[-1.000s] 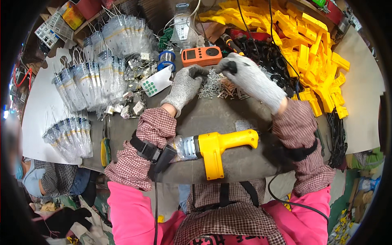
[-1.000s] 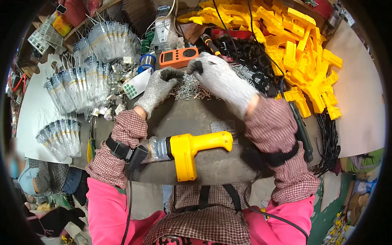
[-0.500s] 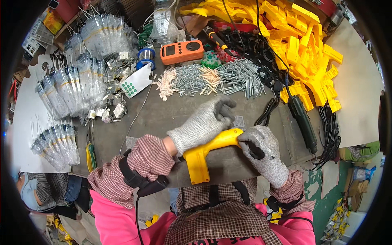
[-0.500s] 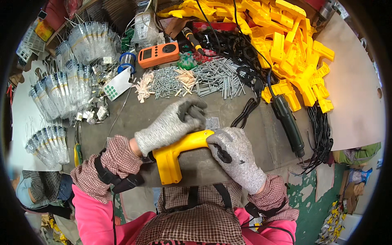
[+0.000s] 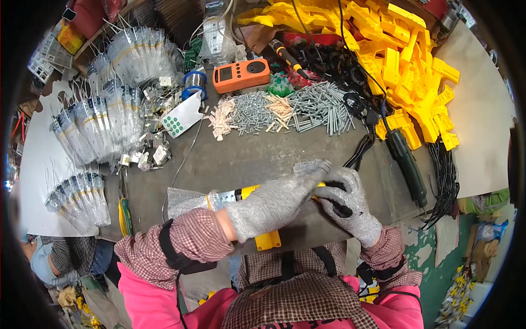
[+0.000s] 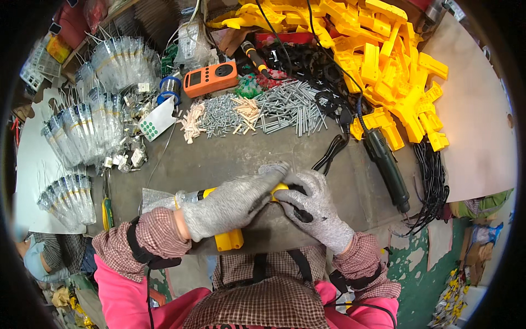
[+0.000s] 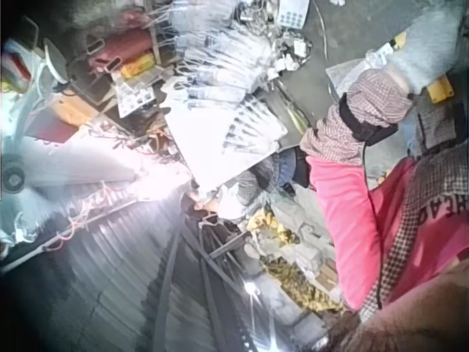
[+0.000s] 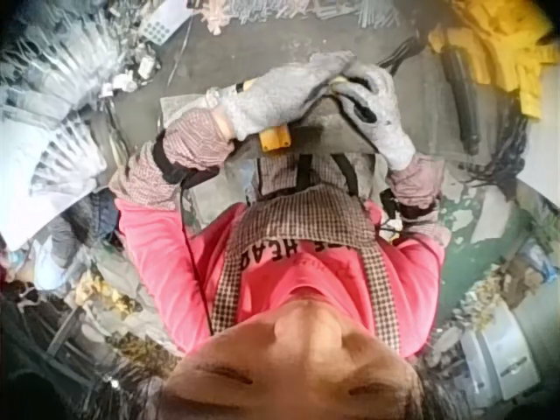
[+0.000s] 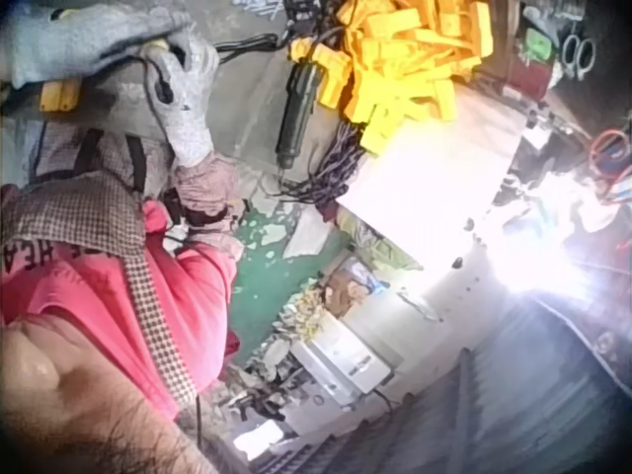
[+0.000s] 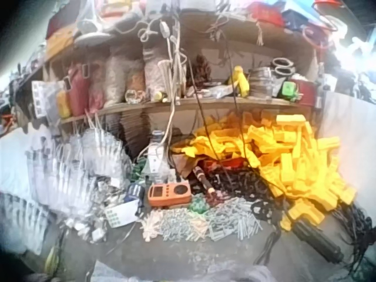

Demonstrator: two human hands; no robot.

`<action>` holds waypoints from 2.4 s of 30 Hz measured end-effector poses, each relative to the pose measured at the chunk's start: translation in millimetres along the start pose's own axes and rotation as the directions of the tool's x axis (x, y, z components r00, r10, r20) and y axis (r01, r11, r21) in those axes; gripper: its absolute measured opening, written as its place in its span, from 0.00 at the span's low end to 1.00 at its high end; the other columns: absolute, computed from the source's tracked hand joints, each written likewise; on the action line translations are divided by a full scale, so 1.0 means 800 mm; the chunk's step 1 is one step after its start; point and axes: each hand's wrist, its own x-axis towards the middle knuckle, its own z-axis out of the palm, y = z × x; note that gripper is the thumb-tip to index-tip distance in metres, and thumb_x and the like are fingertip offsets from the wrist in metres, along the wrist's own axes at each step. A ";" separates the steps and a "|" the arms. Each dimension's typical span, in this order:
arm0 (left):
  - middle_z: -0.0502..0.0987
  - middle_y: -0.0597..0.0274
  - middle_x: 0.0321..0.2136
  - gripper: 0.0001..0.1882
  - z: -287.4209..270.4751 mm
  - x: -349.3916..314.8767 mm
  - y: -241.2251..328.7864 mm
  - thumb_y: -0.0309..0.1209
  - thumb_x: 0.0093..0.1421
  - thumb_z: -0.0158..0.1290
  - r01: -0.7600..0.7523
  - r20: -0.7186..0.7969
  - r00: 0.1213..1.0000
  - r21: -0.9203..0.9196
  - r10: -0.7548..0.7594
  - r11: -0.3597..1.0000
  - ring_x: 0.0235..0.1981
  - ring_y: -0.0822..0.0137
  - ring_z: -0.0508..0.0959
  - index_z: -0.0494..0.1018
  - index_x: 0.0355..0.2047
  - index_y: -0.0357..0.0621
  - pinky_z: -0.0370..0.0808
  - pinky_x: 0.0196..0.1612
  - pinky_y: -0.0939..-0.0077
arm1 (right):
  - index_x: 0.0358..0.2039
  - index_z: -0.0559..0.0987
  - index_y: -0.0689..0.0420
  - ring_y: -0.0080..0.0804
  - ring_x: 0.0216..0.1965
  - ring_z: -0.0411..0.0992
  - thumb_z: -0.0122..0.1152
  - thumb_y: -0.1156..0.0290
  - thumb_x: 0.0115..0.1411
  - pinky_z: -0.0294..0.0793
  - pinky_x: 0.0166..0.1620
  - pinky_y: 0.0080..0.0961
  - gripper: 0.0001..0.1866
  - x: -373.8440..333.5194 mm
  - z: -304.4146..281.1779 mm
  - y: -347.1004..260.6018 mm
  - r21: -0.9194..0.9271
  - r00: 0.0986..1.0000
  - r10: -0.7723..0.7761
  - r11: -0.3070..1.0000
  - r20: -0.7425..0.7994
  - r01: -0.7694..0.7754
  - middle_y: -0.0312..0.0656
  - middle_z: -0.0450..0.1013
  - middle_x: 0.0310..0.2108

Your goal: Assembling components into a yellow plastic toy gun housing and soldering internal wires.

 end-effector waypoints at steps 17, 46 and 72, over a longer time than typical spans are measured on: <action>0.76 0.49 0.38 0.12 -0.079 0.006 -0.062 0.20 0.59 0.49 0.419 0.134 0.901 -0.015 -0.413 0.908 0.41 0.56 0.77 0.70 0.44 0.36 0.75 0.47 0.66 | 0.38 0.70 0.51 0.49 0.52 0.71 0.71 0.73 0.47 0.66 0.57 0.46 0.20 -0.004 0.006 0.008 0.122 0.998 0.002 0.992 0.065 -0.010 0.45 0.73 0.51; 0.75 0.51 0.47 0.16 -0.004 0.161 -0.127 0.25 0.58 0.49 -0.356 0.330 0.928 0.649 0.173 0.673 0.50 0.51 0.76 0.76 0.47 0.43 0.75 0.53 0.59 | 0.49 0.71 0.57 0.52 0.40 0.78 0.64 0.63 0.58 0.78 0.42 0.42 0.21 0.103 -0.015 0.154 -0.391 0.791 0.610 0.718 -0.048 -0.576 0.53 0.78 0.35; 0.78 0.47 0.32 0.11 -0.085 -0.012 -0.075 0.23 0.55 0.53 0.300 0.157 0.908 0.405 -0.388 0.864 0.37 0.47 0.79 0.72 0.40 0.38 0.77 0.41 0.60 | 0.43 0.78 0.60 0.37 0.40 0.76 0.59 0.78 0.58 0.75 0.45 0.28 0.12 0.118 -0.061 0.099 0.293 0.920 0.391 0.883 -0.027 -0.367 0.47 0.75 0.37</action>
